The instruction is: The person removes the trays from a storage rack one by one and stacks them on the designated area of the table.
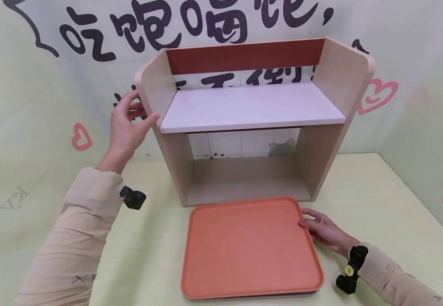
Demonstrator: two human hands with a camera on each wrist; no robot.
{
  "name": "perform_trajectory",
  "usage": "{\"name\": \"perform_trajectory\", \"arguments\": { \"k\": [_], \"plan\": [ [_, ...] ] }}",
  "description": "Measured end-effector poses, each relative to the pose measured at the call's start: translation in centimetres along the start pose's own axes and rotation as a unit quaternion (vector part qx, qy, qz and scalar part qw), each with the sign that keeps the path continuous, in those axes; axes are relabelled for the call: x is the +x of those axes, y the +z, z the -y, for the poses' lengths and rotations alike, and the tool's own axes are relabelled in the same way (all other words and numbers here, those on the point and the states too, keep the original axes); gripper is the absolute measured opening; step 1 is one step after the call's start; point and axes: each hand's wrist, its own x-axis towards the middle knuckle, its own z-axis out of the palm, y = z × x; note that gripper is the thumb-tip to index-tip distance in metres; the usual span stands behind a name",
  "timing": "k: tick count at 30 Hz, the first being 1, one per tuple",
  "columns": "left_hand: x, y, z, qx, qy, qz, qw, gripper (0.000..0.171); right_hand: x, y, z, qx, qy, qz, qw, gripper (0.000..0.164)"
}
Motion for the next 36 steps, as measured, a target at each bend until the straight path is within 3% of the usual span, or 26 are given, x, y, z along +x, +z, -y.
{"name": "perform_trajectory", "arguments": {
  "k": [16, 21, 24, 29, 36],
  "plan": [
    [0.0, 0.0, -0.2, -0.003, 0.001, -0.002, 1.0, 0.057, 0.0, 0.2, 0.0, -0.034, 0.022, -0.01, 0.999, 0.055],
    [0.0, 0.1, -0.2, -0.004, -0.003, 0.0, 1.0, 0.057, 0.0, 0.4, 0.4, -0.077, 0.026, -0.021, 0.996, 0.056],
    [0.0, 0.0, -0.2, -0.003, -0.003, 0.001, 1.0, 0.057, 0.0, 0.8, 0.8, -0.14, 0.03, -0.041, 0.989, 0.057],
    [0.0, 0.0, -0.2, -0.002, -0.005, 0.002, 1.0, 0.057, 0.1, 1.5, 1.3, -0.246, 0.017, -0.074, 0.966, 0.057],
    [0.0, 0.0, -0.2, -0.001, -0.006, 0.004, 1.0, 0.057, 0.1, 2.0, 1.6, -0.306, -0.017, -0.101, 0.947, 0.049]
  ]
}}
